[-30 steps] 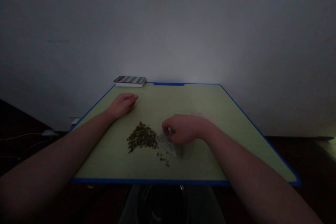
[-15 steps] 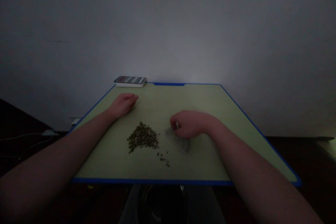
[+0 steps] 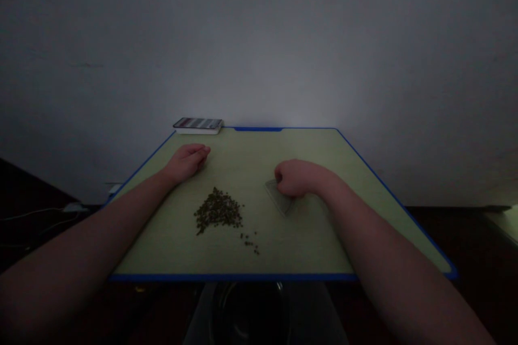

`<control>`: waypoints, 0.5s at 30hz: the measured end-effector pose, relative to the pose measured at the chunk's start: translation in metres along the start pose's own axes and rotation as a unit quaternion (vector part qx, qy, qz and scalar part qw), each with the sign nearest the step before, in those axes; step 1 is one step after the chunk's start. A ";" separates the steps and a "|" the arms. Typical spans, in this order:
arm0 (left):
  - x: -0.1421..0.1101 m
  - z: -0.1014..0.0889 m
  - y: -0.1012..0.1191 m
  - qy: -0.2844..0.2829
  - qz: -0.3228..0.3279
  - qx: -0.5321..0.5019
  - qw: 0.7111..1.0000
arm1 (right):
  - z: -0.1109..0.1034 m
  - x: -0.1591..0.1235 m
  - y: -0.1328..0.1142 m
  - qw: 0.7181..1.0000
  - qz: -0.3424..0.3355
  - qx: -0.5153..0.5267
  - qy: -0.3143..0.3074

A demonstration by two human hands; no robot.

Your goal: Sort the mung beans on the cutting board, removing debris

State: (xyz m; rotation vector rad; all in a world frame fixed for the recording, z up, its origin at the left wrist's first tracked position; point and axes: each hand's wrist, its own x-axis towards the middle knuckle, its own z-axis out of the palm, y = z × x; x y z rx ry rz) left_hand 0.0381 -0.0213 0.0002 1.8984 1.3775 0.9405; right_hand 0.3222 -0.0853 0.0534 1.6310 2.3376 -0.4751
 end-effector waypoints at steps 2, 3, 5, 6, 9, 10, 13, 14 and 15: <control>0.000 0.000 0.000 0.001 0.004 -0.003 1.000 | -0.004 -0.001 0.012 0.998 0.043 0.007 -0.035; 0.000 0.000 -0.001 0.001 0.006 -0.002 1.000 | -0.006 -0.001 0.018 0.998 0.059 0.003 -0.034; 0.000 0.000 -0.001 0.003 0.003 -0.003 1.000 | -0.008 -0.001 0.028 0.997 0.070 -0.010 -0.007; 0.000 0.000 -0.001 0.003 0.001 -0.005 1.000 | -0.009 -0.001 0.031 0.998 0.062 -0.017 0.012; 0.001 0.000 -0.002 -0.001 -0.001 -0.016 1.000 | -0.009 0.000 0.030 0.998 -0.005 -0.024 0.057; 0.001 0.000 -0.002 -0.003 0.000 -0.017 1.000 | -0.008 0.000 0.026 0.997 -0.031 -0.022 0.064; 0.001 0.000 -0.001 -0.001 0.006 -0.008 1.000 | -0.001 0.001 0.008 0.991 -0.112 -0.004 0.073; 0.001 0.000 -0.001 0.001 0.008 -0.004 1.000 | 0.002 0.001 0.000 0.988 -0.136 0.003 0.079; 0.001 0.000 -0.001 0.003 0.008 -0.003 1.000 | 0.005 0.002 -0.006 0.984 -0.160 0.008 0.083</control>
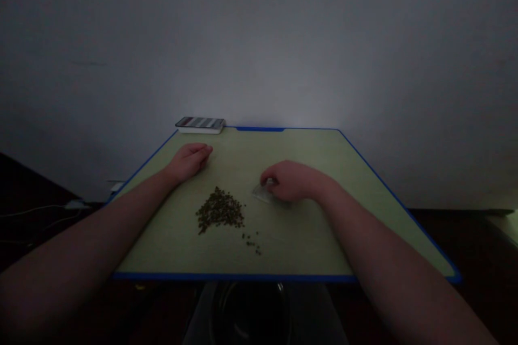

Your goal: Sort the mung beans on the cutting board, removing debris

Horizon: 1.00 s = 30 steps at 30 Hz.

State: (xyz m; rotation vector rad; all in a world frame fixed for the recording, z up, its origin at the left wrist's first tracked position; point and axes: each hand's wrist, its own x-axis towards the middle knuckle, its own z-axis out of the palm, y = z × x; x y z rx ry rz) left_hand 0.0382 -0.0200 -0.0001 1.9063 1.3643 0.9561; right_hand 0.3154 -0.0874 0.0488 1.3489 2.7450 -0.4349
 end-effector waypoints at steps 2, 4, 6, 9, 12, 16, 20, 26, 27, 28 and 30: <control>0.000 0.000 0.000 -0.001 -0.005 -0.005 1.000 | 0.006 0.004 -0.010 0.999 -0.046 0.010 0.013; 0.000 0.001 0.000 -0.005 -0.010 -0.012 1.000 | 0.010 0.006 -0.017 0.997 -0.076 0.011 0.026; 0.000 0.001 -0.001 -0.007 -0.009 -0.013 1.000 | 0.010 0.006 -0.019 0.995 -0.089 0.009 0.032; 0.001 0.001 -0.003 -0.007 -0.004 -0.012 1.000 | 0.007 0.003 -0.019 0.995 -0.098 0.009 0.016; 0.001 0.000 -0.004 -0.007 -0.002 -0.014 1.000 | 0.005 -0.001 -0.018 0.994 -0.109 0.020 -0.011; 0.001 0.001 -0.006 -0.009 -0.008 -0.028 1.000 | 0.005 -0.003 -0.018 0.994 -0.104 0.028 -0.035; 0.001 0.001 -0.006 -0.005 -0.011 -0.027 1.000 | 0.005 -0.004 -0.021 0.995 -0.090 0.017 -0.036; 0.000 0.000 -0.001 0.001 -0.007 -0.006 1.000 | 0.003 -0.005 -0.025 0.994 -0.095 0.023 -0.042; 0.000 0.000 0.000 0.000 -0.008 -0.008 1.000 | 0.003 -0.005 -0.026 0.994 -0.098 0.025 -0.045; 0.000 0.000 0.000 -0.002 -0.008 -0.009 1.000 | 0.003 -0.005 -0.026 0.994 -0.099 0.026 -0.046; 0.000 0.000 0.000 -0.006 -0.009 -0.014 1.000 | 0.003 -0.006 -0.027 0.994 -0.099 0.024 -0.041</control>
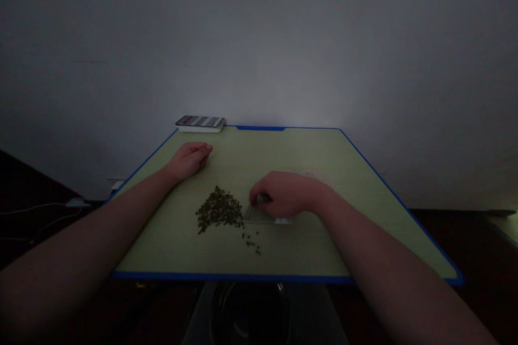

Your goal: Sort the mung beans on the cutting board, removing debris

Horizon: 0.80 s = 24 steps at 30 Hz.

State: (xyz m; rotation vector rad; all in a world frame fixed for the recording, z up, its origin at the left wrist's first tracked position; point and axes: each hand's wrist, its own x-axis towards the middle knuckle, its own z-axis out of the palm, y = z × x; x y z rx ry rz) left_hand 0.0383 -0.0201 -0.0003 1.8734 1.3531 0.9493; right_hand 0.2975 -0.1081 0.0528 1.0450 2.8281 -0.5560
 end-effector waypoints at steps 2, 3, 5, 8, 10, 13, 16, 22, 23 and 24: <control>0.001 0.000 -0.001 -0.002 0.003 -0.002 1.000 | 0.000 0.000 0.000 1.000 0.002 -0.009 0.009; 0.001 0.000 -0.002 -0.002 0.005 -0.003 1.000 | 0.000 0.000 -0.001 1.000 0.005 -0.013 0.011; 0.002 0.000 -0.003 -0.002 0.012 -0.005 1.000 | 0.000 -0.001 -0.001 1.000 0.012 -0.018 0.012; 0.002 0.000 -0.005 -0.001 0.019 -0.009 1.000 | -0.001 -0.001 0.000 1.000 0.020 -0.019 0.010; 0.002 0.001 -0.004 -0.001 0.016 -0.010 1.000 | -0.001 -0.001 0.001 0.999 0.026 -0.020 0.013; 0.001 0.000 -0.003 -0.001 0.007 -0.013 1.000 | 0.000 -0.001 0.003 0.999 0.033 -0.022 0.017; 0.001 0.000 -0.003 0.000 0.011 -0.011 1.000 | 0.000 0.000 0.006 0.999 0.034 -0.023 0.018; 0.001 0.001 -0.004 -0.002 0.012 -0.011 1.000 | -0.001 -0.001 0.010 0.999 0.031 -0.010 0.008; 0.001 0.001 -0.004 0.000 0.009 -0.011 1.000 | -0.001 -0.001 0.011 0.999 0.035 -0.011 0.011; 0.001 0.001 -0.004 0.001 0.007 -0.010 1.000 | -0.001 0.000 0.011 0.999 0.038 -0.014 0.014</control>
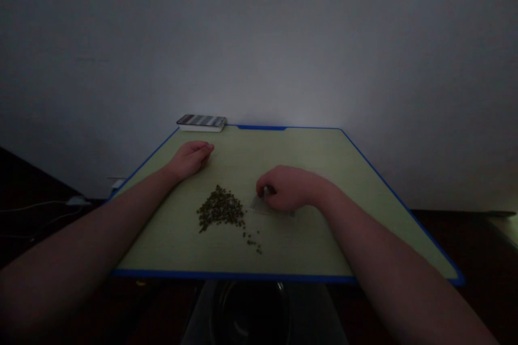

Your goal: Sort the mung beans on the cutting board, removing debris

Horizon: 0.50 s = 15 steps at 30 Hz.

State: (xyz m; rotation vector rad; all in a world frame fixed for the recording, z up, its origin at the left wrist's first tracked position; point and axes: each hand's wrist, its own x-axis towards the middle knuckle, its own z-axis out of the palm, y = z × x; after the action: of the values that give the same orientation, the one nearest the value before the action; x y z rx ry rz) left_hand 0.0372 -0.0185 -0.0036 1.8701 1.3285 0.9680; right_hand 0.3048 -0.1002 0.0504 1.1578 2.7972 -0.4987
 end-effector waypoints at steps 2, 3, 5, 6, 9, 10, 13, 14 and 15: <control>0.000 0.000 0.001 0.001 -0.001 0.007 1.000 | 0.001 0.001 0.000 1.000 0.002 -0.006 0.007; 0.000 0.000 0.001 0.001 0.001 0.011 1.000 | 0.001 0.001 0.000 1.000 0.000 -0.008 0.010; 0.000 0.000 0.001 -0.001 0.007 0.018 1.000 | 0.002 0.002 -0.001 1.000 -0.012 -0.004 0.014; 0.000 0.000 0.000 -0.002 0.008 0.017 1.000 | 0.002 0.002 -0.002 1.000 -0.019 0.001 0.012; 0.001 0.000 -0.001 -0.004 0.009 0.008 1.000 | 0.002 0.001 -0.003 0.999 -0.032 0.020 -0.001; 0.001 0.000 -0.001 -0.005 0.009 0.007 1.000 | 0.002 0.001 -0.004 0.999 -0.034 0.024 -0.006; 0.001 0.000 0.000 -0.005 0.010 0.013 1.000 | 0.002 0.000 -0.006 0.999 -0.038 0.024 -0.010; 0.001 0.000 0.000 -0.004 0.010 0.014 1.000 | 0.002 0.000 -0.006 0.999 -0.037 0.021 -0.008; 0.001 0.000 0.000 -0.003 0.010 0.015 1.000 | 0.002 0.000 -0.007 0.999 -0.035 0.017 -0.005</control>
State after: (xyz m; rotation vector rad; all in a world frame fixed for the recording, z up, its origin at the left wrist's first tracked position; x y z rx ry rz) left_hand 0.0371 -0.0175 -0.0035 1.9102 1.3297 0.9560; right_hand 0.2995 -0.1052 0.0508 1.0640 2.8392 -0.5597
